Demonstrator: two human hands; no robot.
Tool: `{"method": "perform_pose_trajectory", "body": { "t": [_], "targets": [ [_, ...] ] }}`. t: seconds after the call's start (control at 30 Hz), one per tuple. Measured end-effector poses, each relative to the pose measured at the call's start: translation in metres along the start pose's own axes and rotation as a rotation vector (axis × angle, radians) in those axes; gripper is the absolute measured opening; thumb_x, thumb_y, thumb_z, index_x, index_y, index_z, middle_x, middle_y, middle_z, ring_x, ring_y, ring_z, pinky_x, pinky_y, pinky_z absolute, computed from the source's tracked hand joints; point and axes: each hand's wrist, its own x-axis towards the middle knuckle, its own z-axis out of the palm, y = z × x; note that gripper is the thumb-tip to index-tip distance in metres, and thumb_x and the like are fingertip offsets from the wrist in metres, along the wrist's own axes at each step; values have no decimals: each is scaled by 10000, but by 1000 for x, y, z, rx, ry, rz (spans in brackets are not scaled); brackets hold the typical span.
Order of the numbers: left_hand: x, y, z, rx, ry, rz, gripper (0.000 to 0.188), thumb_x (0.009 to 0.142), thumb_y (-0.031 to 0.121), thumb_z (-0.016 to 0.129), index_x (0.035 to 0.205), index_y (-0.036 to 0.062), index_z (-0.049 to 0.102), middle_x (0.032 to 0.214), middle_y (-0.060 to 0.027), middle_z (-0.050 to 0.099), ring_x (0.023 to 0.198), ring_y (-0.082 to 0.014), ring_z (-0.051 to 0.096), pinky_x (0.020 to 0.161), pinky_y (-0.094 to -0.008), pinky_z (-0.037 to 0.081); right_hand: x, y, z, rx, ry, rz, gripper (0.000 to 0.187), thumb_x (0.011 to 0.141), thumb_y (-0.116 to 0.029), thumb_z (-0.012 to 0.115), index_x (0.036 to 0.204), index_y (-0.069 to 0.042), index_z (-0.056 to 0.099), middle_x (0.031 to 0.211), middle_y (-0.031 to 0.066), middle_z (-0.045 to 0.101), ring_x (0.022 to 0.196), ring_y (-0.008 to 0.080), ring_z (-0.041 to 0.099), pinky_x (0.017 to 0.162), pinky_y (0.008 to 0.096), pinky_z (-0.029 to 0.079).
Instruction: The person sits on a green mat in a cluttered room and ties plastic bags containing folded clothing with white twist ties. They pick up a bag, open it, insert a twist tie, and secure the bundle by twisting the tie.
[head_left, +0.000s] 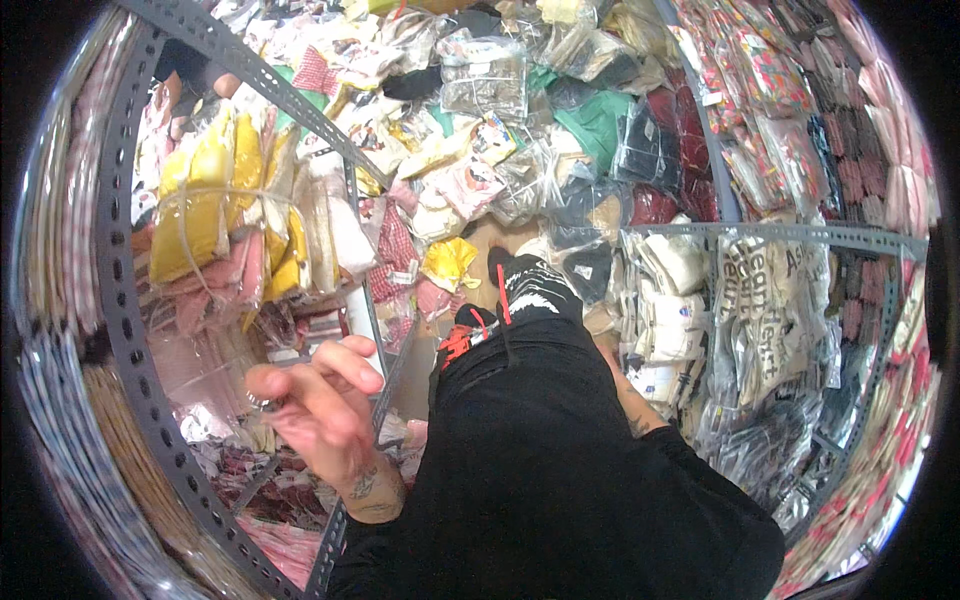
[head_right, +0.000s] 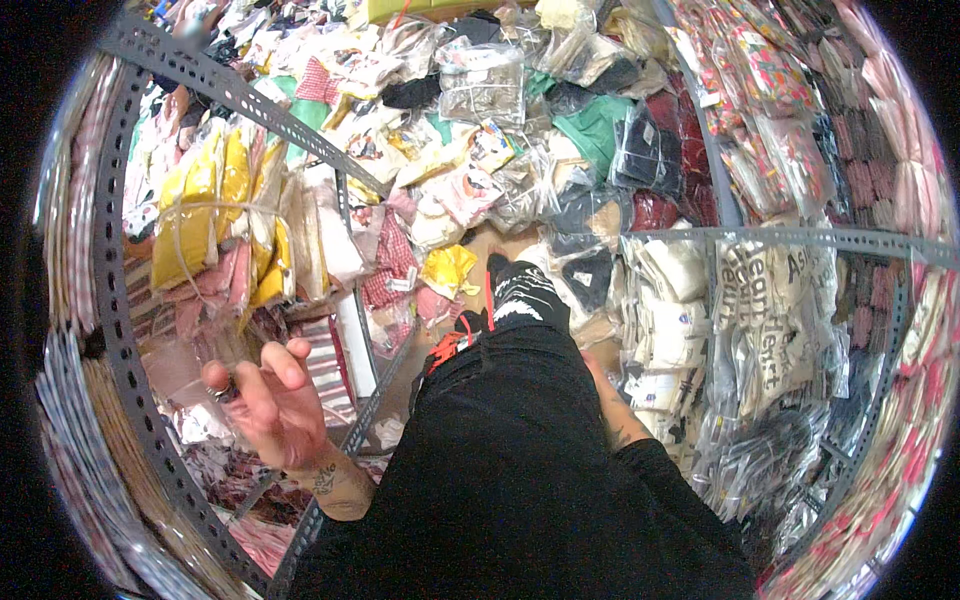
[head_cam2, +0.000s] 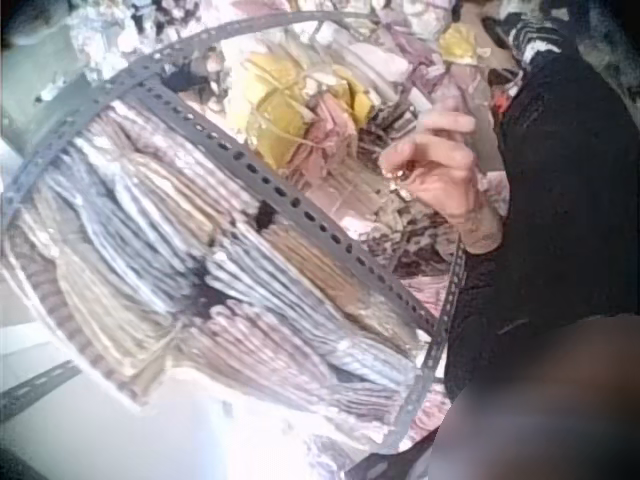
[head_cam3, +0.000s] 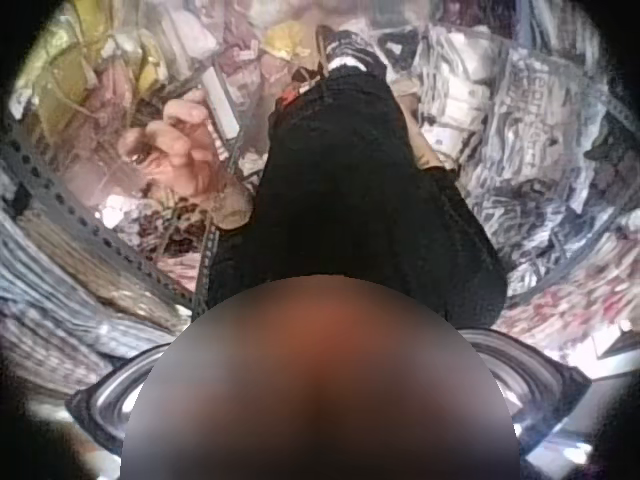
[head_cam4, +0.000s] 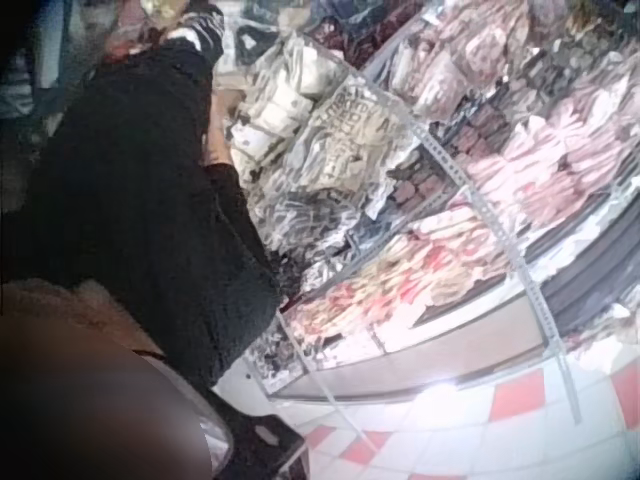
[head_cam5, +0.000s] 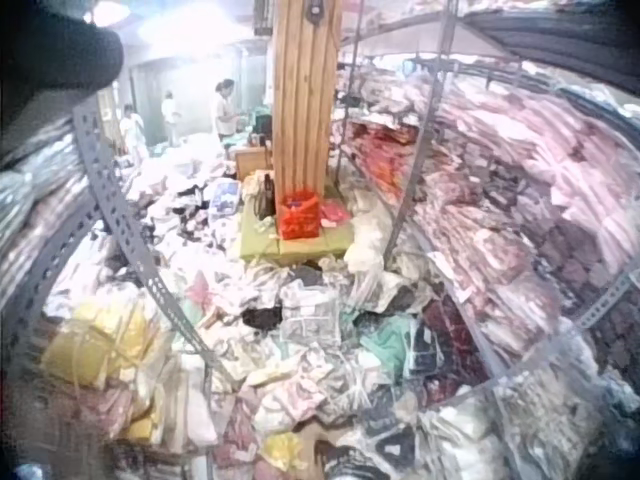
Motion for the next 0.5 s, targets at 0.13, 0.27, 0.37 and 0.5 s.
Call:
{"method": "perform_pose_trajectory", "body": {
  "t": [0.13, 0.27, 0.37, 0.5],
  "targets": [
    [13, -14, -29, 166, 106, -79, 397, 878, 135, 630, 1244, 109, 478, 801, -62, 669, 827, -327, 639, 905, -516, 409, 51, -28, -35, -3, -46, 16, 403, 875, -348, 585, 911, 50, 645, 742, 127, 673, 688, 233, 629, 652, 349, 478],
    [40, -23, -22, 347, 262, -167, 284, 918, 67, 548, 1200, 56, 515, 936, -136, 682, 909, -307, 640, 905, -489, 440, 111, -159, -66, -60, -85, 299, 324, 882, -312, 580, 897, 3, 657, 761, 87, 664, 695, 171, 615, 640, 319, 486],
    [59, -43, -22, 521, 419, -344, 266, 939, 69, 520, 1197, 5, 518, 1025, -176, 660, 940, -247, 635, 922, -405, 465, 182, -175, -100, -126, -84, 331, 317, 910, -337, 526, 904, -46, 652, 714, 70, 640, 650, 146, 603, 566, 289, 478],
    [73, -81, -34, 881, 434, -672, 295, 970, 126, 480, 1238, 6, 501, 1054, -142, 667, 936, -145, 613, 868, -286, 464, 258, -248, -119, 244, -22, 259, 247, 948, -273, 487, 1022, -85, 629, 765, 47, 629, 598, 107, 560, 539, 251, 458]
  ]
}}
